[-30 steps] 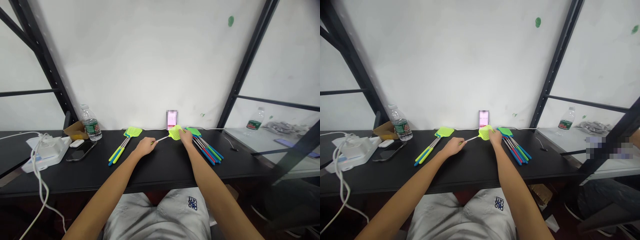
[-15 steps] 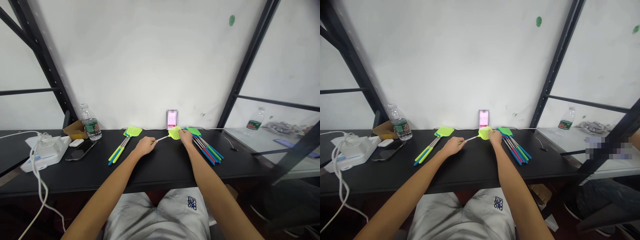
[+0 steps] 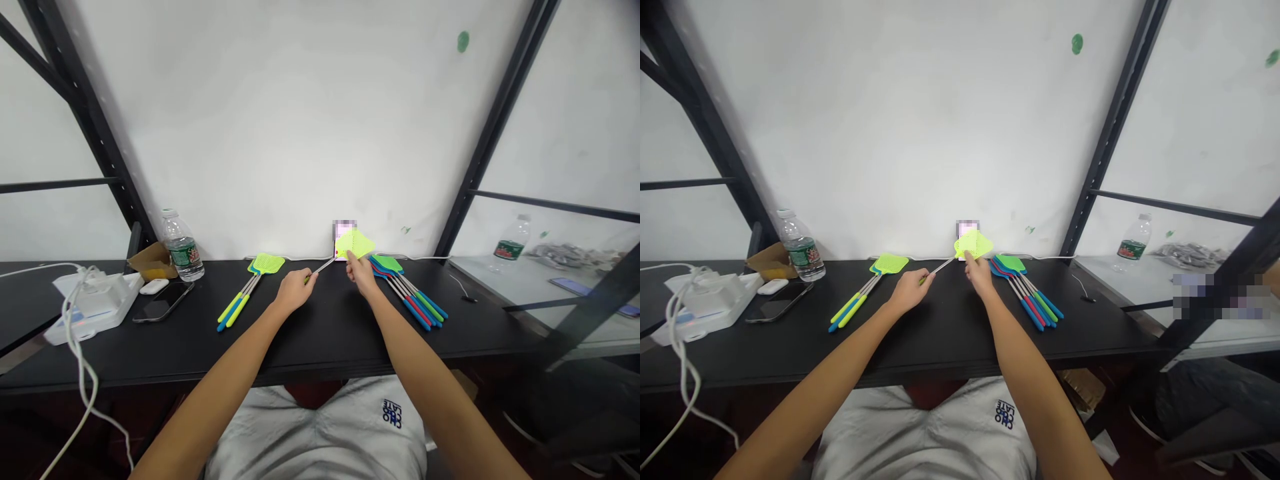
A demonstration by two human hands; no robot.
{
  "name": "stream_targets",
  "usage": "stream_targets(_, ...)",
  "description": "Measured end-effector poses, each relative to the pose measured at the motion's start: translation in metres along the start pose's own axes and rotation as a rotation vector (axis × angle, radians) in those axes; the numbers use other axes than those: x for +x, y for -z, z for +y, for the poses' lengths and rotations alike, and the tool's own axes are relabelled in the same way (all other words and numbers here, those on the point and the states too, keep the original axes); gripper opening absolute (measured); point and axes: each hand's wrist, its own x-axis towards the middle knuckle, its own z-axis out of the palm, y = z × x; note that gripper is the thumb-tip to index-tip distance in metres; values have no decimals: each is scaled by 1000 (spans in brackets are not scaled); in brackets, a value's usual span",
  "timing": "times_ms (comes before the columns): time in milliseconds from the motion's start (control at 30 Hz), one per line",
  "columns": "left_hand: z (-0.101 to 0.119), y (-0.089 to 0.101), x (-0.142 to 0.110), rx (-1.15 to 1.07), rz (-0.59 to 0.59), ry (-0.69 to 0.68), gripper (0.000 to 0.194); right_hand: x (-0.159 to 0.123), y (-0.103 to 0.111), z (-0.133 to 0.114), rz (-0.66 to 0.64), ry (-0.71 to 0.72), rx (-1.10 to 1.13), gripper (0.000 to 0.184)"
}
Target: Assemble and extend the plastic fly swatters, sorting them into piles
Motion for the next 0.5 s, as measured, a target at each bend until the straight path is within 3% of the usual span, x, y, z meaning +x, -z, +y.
stream_targets(200, -1, -8, 0, -47, -22, -78, 41, -17, -20, 4, -263, 52, -107, 53)
stream_targets(500, -1, -13, 0, -83, -67, -103, 40, -14, -24, 6, -272, -116, 74, 51)
